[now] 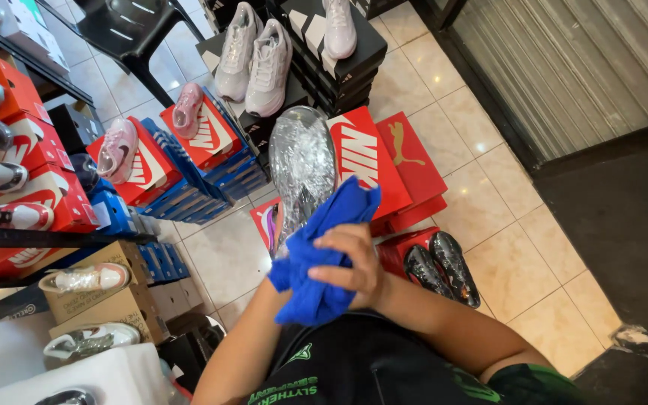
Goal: Cleaning and organizing shoe boxes and shoes using a cloth
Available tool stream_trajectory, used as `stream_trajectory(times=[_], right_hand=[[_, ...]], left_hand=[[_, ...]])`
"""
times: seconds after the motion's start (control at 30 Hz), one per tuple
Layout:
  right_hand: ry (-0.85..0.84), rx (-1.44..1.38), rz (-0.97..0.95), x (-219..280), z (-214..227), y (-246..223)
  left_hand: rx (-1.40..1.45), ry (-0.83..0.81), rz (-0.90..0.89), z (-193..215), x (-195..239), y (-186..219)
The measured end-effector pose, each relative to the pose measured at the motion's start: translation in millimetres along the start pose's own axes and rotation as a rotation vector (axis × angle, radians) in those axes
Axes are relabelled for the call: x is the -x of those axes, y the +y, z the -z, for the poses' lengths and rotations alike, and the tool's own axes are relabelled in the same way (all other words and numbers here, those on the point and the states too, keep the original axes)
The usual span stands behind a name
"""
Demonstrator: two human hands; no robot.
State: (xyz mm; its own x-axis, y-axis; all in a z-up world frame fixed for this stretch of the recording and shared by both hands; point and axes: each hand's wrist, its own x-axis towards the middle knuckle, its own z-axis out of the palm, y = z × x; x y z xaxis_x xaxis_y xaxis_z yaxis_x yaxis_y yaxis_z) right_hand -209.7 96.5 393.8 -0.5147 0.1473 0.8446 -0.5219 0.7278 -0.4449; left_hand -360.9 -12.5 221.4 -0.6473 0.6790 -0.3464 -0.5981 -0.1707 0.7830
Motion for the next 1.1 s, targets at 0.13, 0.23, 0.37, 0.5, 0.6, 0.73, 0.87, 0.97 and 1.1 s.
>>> stream_trajectory(times=[0.13, 0.23, 0.37, 0.5, 0.6, 0.73, 0.87, 0.97, 1.1], right_hand=[[-0.106, 0.081, 0.070, 34, -9, -7], [-0.092, -0.120, 0.082, 20, 6, 9], [0.394, -0.098, -0.216, -27, 13, 42], [0.521, -0.208, -0.388, -45, 13, 92], [0.533, -0.215, -0.366, -27, 0, 70], [0.289, -0.045, -0.354, 4, 1, 23], [0.478, -0.436, -0.866, 32, 6, 17], [0.715, -0.730, -1.373, 79, 21, 50], [0.789, -0.926, -1.508, 59, 36, 52]], left_hand=[[0.052, -0.025, 0.047, -1, -11, -4], [0.099, -0.032, 0.085, 0, -14, -10], [0.162, -0.022, 0.134, 7, -15, -22], [0.229, -0.019, 0.176, 10, -15, -31], [0.270, -0.033, 0.191, 10, -29, -25], [0.342, -0.036, 0.217, 12, -42, -27], [0.409, -0.028, 0.257, 22, -43, -37], [0.203, -0.016, 0.108, -5, -23, 10], [-0.806, 0.190, -0.221, -102, 33, 116]])
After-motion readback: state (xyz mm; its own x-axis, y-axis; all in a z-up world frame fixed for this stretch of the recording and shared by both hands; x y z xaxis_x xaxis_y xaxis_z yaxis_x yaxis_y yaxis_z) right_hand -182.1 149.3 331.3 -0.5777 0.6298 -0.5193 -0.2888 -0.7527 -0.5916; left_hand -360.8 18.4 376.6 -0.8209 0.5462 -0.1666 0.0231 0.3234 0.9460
